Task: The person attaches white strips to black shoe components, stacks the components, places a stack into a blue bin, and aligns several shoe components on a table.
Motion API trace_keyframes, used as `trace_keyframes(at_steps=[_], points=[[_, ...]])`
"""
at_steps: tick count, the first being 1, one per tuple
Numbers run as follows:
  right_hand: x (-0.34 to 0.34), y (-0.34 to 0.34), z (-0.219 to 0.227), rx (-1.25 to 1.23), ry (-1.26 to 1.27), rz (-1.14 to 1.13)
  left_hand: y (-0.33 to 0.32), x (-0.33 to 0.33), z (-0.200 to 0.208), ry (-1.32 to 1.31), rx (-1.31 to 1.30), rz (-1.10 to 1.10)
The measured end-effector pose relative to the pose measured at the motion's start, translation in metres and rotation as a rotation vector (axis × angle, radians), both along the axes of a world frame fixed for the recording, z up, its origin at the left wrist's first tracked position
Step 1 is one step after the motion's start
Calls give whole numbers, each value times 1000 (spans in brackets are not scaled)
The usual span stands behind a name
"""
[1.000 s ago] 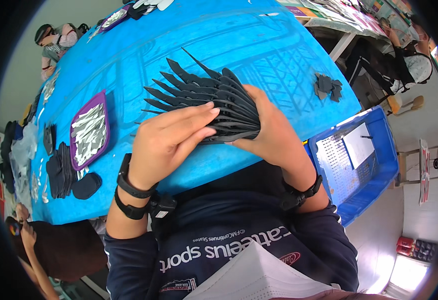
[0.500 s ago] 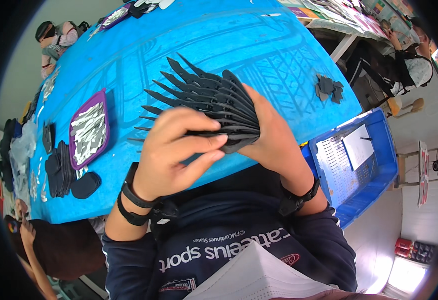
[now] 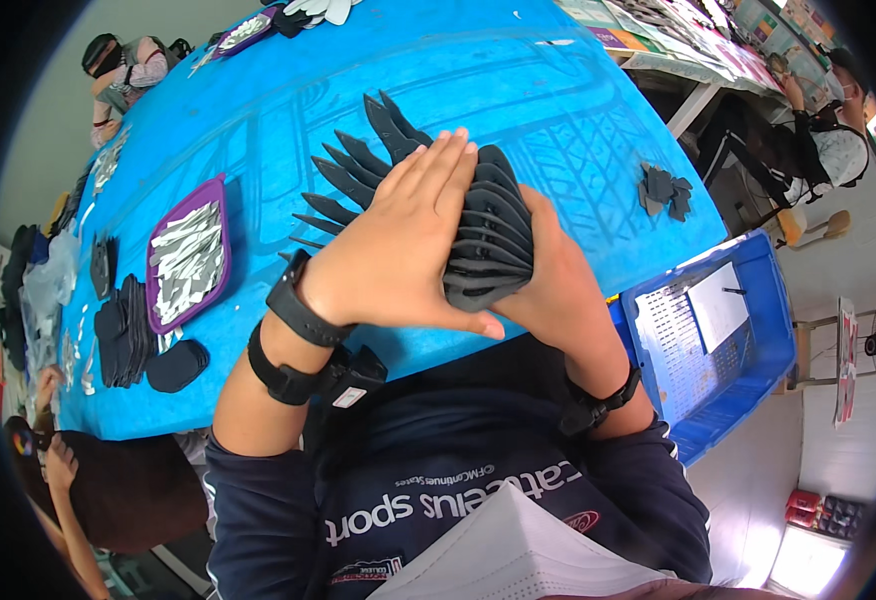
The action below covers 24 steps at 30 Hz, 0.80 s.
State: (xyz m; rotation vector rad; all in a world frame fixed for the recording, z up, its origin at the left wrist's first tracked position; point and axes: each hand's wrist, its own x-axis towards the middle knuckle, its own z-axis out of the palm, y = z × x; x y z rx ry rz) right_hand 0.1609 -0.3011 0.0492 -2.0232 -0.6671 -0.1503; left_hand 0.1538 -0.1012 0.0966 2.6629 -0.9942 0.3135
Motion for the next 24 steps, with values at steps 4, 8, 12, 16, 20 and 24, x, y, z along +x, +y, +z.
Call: trace_keyframes(at_steps=[4,8,12,16,20,24], points=[[-1,-2,2,-32,-109,8,0,-7,-5,62,-55,-1],[6,-7,9,-65,-63,107,1,-11,-9,104,-97,48],[8,-5,11,16,35,122,1,-12,-11,101,-93,58],[3,-5,10,-62,78,107,1,-9,-11,63,-110,49],[5,-8,10,-68,96,130,5,-11,-3,146,-42,36],[6,-8,8,-62,50,132,13,-5,10,471,-527,-71]])
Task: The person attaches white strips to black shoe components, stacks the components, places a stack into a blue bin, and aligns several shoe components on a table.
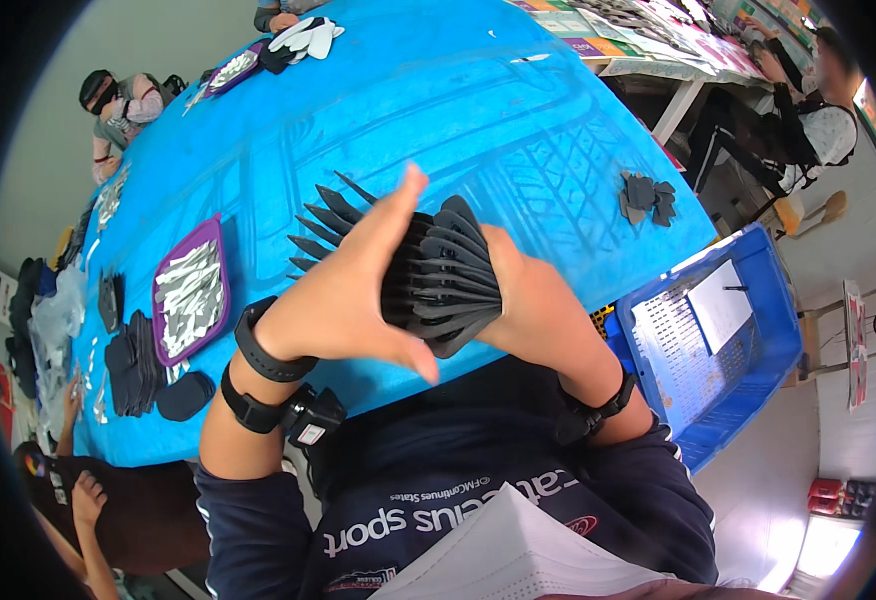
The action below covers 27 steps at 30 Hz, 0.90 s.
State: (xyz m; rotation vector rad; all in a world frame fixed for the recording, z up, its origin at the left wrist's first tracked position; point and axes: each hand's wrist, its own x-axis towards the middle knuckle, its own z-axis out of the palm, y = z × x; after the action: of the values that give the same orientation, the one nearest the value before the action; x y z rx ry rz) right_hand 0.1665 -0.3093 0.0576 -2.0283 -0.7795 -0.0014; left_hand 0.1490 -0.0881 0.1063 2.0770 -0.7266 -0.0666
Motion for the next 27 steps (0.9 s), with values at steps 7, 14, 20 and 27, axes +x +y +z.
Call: trace_keyframes(at_steps=[7,14,20,27], points=[[2,0,-2,-19,-67,30,-9,9,4,-264,159,238],[3,-2,-2,17,-118,29,-15,-5,9,-396,153,370],[3,-2,-4,40,-132,34,-15,-19,7,-406,169,416],[1,-2,-2,18,-102,28,-13,-23,2,-362,108,399]])
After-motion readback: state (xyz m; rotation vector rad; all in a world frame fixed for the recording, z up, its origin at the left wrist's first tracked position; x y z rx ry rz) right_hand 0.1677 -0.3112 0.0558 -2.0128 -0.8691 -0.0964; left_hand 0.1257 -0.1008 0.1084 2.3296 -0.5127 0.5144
